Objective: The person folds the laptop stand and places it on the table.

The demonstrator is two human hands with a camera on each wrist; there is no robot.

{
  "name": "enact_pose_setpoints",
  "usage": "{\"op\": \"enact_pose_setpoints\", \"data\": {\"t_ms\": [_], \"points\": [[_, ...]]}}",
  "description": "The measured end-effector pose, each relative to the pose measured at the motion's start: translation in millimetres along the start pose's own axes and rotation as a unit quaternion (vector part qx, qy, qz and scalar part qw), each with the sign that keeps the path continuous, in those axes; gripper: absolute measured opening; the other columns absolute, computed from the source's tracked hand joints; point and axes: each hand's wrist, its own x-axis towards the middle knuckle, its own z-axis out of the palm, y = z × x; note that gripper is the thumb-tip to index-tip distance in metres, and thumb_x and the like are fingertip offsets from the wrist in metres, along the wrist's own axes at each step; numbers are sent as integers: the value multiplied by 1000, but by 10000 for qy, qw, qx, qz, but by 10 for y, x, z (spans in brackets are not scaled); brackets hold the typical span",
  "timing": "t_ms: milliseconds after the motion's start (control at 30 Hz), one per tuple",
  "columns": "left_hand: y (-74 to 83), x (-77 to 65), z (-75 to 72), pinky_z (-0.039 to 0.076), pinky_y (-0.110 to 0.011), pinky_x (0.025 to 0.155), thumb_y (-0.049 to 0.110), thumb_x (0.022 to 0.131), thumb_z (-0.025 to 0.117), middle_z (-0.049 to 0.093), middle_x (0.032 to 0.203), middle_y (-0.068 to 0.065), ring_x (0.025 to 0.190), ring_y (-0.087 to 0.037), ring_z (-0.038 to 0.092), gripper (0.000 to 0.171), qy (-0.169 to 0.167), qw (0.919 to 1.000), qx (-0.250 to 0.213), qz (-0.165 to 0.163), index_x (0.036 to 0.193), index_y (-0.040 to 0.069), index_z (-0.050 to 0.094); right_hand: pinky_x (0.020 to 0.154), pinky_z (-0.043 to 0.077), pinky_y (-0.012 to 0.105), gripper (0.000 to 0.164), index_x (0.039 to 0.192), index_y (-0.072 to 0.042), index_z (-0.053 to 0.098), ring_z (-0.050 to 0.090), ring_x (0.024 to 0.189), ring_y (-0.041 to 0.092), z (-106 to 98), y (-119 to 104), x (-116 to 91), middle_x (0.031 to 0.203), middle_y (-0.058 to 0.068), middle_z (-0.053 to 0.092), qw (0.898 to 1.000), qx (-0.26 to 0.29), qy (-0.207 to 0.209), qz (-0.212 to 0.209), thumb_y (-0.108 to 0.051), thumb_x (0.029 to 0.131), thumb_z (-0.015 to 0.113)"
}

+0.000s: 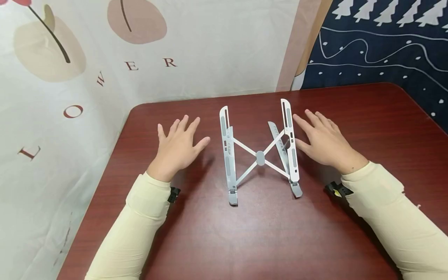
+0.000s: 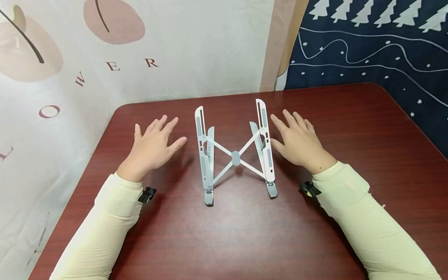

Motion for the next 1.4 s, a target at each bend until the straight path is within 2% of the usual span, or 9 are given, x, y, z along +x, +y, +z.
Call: {"op": "enact_pose_setpoints", "data": {"t_ms": [67,133,233,333,467,633,800,1100,1400], "points": [[16,1,-2,5,-69,118,58,99,45,26,165,-13,150,-40,26,70,159,9998,-123,80,158,24,30,110,27,70,65,153,-8,37,30,142,52,-10,2,-7,157,28,31,9998,100,153,-71,-28,96,60],[36,0,-10,19,-66,116,55,100,47,36,160,-11,144,-38,37,64,339,9989,-257,180,154,22,38,106,34,68,56,147,-5,47,39,135,49,-26,6,-15,149,28,41,9991,259,309,-131,-26,96,60],[66,-16,-29,38,-61,106,52,100,48,52,148,-8,132,-34,52,55,551,9970,-459,286,147,22,49,102,40,64,43,135,-2,58,47,125,45,-60,14,-27,135,26,53,9972,573,456,-172,-23,97,60],[97,-48,-60,45,-56,95,50,100,49,64,133,-2,117,-29,62,46,622,9948,-747,309,137,24,58,95,46,57,31,121,-2,66,56,110,38,-103,20,-39,119,21,62,9942,927,507,-176,-20,97,59],[136,-98,-121,48,-46,82,49,100,50,71,108,6,94,-19,65,34,499,9907,-1239,274,122,28,65,73,49,37,16,103,-7,70,61,81,23,-163,34,-47,90,9,69,9888,1462,273,-138,-17,97,59],[179,-148,-177,49,-38,80,51,98,53,71,97,10,88,-13,64,30,113,9867,-1566,428,110,28,68,59,49,24,13,97,-8,69,61,64,13,-212,69,-54,73,2,67,9770,2020,-656,-208,-18,98,61],[211,-158,-157,51,-37,80,48,96,58,71,95,11,90,-12,66,25,-380,9856,-1461,757,101,26,69,59,53,25,14,97,-5,69,62,60,14,-211,104,-59,69,1,65,9625,2332,-1309,-452,-18,98,62],[242,-158,-65,50,-33,72,39,90,73,72,85,10,78,-11,65,17,-871,9788,-1537,1035,95,23,72,60,53,26,12,95,-6,70,60,62,13,-163,134,-75,69,2,65,9414,2699,-1860,-791,-17,93,70],[275,-138,40,51,-31,72,36,87,76,72,79,12,76,-8,66,14,-1192,9746,-1452,1221,88,23,71,57,51,25,7,85,-11,71,58,61,8,-119,119,-70,67,2,64,9387,2613,-1999,-1034,-12,86,77]]}}
